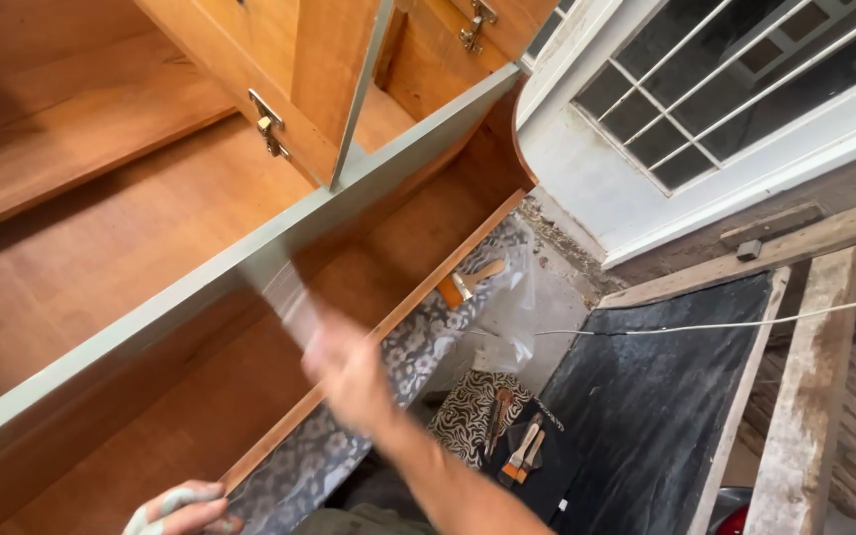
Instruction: The person paints the interior of a wooden cabinet with a brush, repeatedly dipping it into a paint container. They also pour a liquid from a can into the container and stir the mixture.
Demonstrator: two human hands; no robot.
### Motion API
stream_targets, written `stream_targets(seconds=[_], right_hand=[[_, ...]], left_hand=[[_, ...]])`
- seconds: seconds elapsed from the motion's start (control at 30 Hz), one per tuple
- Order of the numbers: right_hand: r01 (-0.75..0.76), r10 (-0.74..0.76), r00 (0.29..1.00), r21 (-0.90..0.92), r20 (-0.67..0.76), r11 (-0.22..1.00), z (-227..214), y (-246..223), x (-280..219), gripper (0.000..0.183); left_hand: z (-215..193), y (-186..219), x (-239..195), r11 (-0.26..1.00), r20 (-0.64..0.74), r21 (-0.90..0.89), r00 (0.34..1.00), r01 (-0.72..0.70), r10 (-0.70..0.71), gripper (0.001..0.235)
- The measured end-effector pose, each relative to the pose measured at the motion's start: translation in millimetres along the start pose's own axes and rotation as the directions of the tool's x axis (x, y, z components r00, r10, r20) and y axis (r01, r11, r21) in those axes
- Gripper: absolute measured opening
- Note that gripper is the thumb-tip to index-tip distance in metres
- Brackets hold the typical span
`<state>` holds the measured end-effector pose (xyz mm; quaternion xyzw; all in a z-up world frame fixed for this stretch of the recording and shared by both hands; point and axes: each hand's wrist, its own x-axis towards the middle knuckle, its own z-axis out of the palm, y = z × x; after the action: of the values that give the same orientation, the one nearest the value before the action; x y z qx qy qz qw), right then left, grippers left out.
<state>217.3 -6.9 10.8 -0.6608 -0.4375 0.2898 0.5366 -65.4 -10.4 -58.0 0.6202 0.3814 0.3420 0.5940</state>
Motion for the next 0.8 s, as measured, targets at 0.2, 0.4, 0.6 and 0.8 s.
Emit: stream_targets(seconds=[0.2,0.4,0.6,0.8], right_hand=[[-0.068,0.172,0.866,0.229,-0.470,0.971,-119,32,91,0.037],[0.046,-0.036,0.996,0.128,-0.084,0.991,-3,-1,14,0.015],[-0.215,0.251,0.839,0.131,-0.483,0.968,-105,11,67,0.022],[-0.120,0.311,0.926,0.616,-0.213,0.778,-6,2,45,0.012]], left_hand=[[-17,-17,5,0.958,0.268,-0.249,0.961,0.141,-0.072,0.052],[7,25,-9,0.996,0.021,0.048,0.997,-0.082,0.081,0.030],[-20,-15,-15,0.995,0.113,-0.099,0.993,0.033,-0.021,0.041],[14,40,-22,0.994,-0.100,-0.050,0.990,0.098,-0.103,0.028]])
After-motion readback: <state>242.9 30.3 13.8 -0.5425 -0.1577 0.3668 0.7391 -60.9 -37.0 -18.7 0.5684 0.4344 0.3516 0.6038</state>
